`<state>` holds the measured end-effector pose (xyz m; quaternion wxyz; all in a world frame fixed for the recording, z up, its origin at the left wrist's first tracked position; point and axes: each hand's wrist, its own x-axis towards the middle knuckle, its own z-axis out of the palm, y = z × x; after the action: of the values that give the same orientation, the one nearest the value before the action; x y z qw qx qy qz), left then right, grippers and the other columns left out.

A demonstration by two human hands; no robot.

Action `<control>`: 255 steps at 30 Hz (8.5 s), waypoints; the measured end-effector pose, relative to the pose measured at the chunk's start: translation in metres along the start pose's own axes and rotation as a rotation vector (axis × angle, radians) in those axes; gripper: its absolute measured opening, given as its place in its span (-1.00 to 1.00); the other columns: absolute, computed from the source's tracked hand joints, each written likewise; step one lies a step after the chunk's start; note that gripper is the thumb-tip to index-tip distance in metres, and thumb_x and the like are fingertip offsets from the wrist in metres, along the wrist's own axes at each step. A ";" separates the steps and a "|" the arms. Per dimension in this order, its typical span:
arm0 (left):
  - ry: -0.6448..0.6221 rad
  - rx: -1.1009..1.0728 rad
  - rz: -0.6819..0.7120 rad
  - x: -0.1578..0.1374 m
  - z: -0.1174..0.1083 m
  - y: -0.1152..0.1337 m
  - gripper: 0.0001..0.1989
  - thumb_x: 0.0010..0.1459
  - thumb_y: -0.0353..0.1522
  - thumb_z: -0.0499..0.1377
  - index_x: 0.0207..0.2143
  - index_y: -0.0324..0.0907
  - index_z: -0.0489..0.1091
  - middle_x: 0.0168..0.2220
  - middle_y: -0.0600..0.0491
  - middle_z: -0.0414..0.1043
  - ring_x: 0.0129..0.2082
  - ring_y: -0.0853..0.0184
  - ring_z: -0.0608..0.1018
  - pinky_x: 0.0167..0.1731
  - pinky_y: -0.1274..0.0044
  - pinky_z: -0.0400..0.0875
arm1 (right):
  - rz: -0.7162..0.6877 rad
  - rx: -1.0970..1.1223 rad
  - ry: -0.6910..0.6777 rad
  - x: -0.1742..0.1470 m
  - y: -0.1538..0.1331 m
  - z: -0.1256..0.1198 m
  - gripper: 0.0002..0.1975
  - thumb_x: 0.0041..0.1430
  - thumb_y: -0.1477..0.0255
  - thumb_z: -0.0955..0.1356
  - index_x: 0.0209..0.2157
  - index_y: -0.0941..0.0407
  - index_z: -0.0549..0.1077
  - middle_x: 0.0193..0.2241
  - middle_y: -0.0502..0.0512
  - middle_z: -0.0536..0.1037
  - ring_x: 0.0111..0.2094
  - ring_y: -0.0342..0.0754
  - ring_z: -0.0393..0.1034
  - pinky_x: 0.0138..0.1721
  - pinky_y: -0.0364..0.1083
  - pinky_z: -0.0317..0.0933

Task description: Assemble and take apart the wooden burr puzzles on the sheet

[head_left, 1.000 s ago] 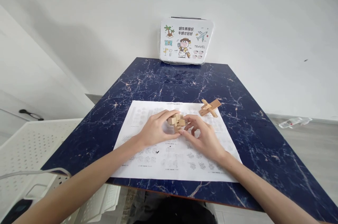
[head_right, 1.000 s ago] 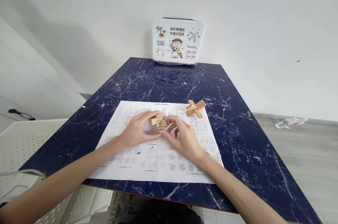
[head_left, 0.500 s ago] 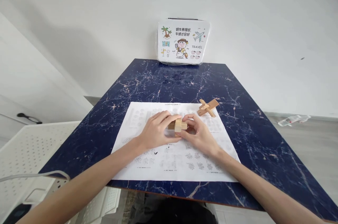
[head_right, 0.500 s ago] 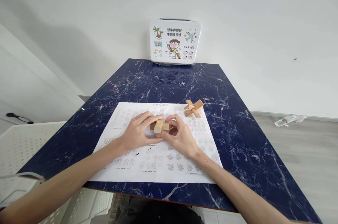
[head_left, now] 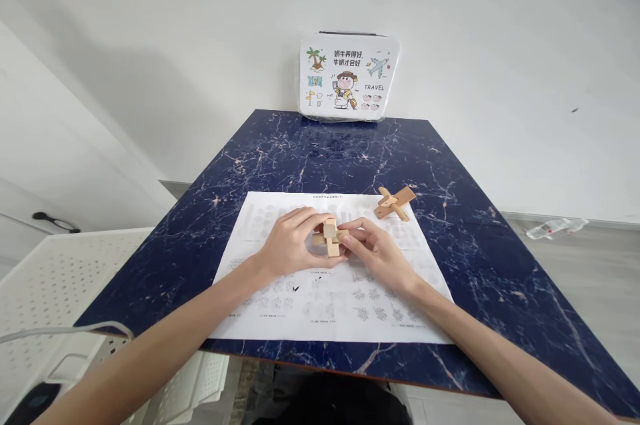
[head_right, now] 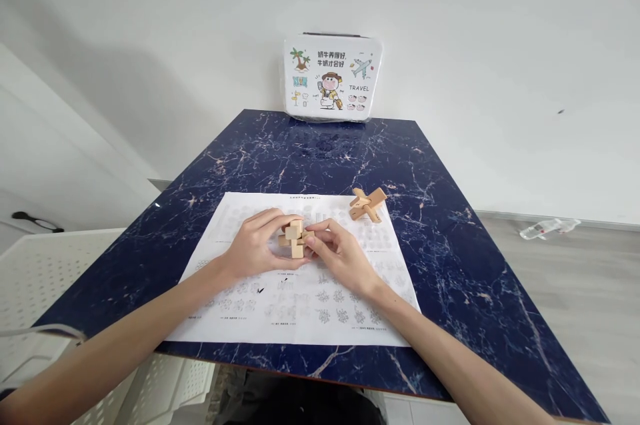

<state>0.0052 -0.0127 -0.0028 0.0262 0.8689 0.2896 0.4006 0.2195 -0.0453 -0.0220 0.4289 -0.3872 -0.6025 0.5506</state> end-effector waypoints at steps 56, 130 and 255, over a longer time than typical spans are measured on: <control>-0.297 -0.732 -0.490 0.002 -0.010 0.000 -0.38 -0.06 -0.19 0.52 0.06 -0.16 0.56 -0.18 -0.05 0.62 -0.06 0.08 0.63 -0.09 0.31 0.57 | -0.119 -0.267 -0.029 -0.004 -0.002 -0.007 -0.82 0.40 0.34 0.34 -0.03 0.06 0.46 -0.30 0.08 0.58 -0.33 -0.03 0.44 -0.28 -0.01 0.35; -0.067 -0.782 -0.897 0.009 -0.009 -0.017 -0.74 0.29 -0.13 0.26 -0.16 -0.12 0.45 -0.59 0.24 0.23 -0.67 0.50 0.27 -0.62 0.61 0.19 | 0.298 0.725 -0.066 0.003 -0.006 -0.017 -0.80 0.28 0.29 0.53 -0.19 0.13 0.61 -0.36 0.00 0.44 -0.53 -0.24 0.05 -0.49 -0.17 0.19; -0.174 0.052 -0.353 -0.002 -0.029 -0.075 -0.80 0.36 -0.22 0.15 -0.18 -0.12 0.51 -0.58 0.22 0.33 -0.60 0.45 0.38 -0.45 0.59 0.27 | -0.584 -0.595 0.614 0.010 -0.008 -0.049 -0.69 0.52 0.29 0.24 -0.20 0.06 0.59 -0.16 0.18 0.62 -0.05 0.13 0.46 -0.01 0.13 0.32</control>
<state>-0.0524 0.0430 -0.0054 0.0984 0.8365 0.4441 0.3054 0.2629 -0.0202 -0.0122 0.5928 -0.4520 -0.6624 0.0739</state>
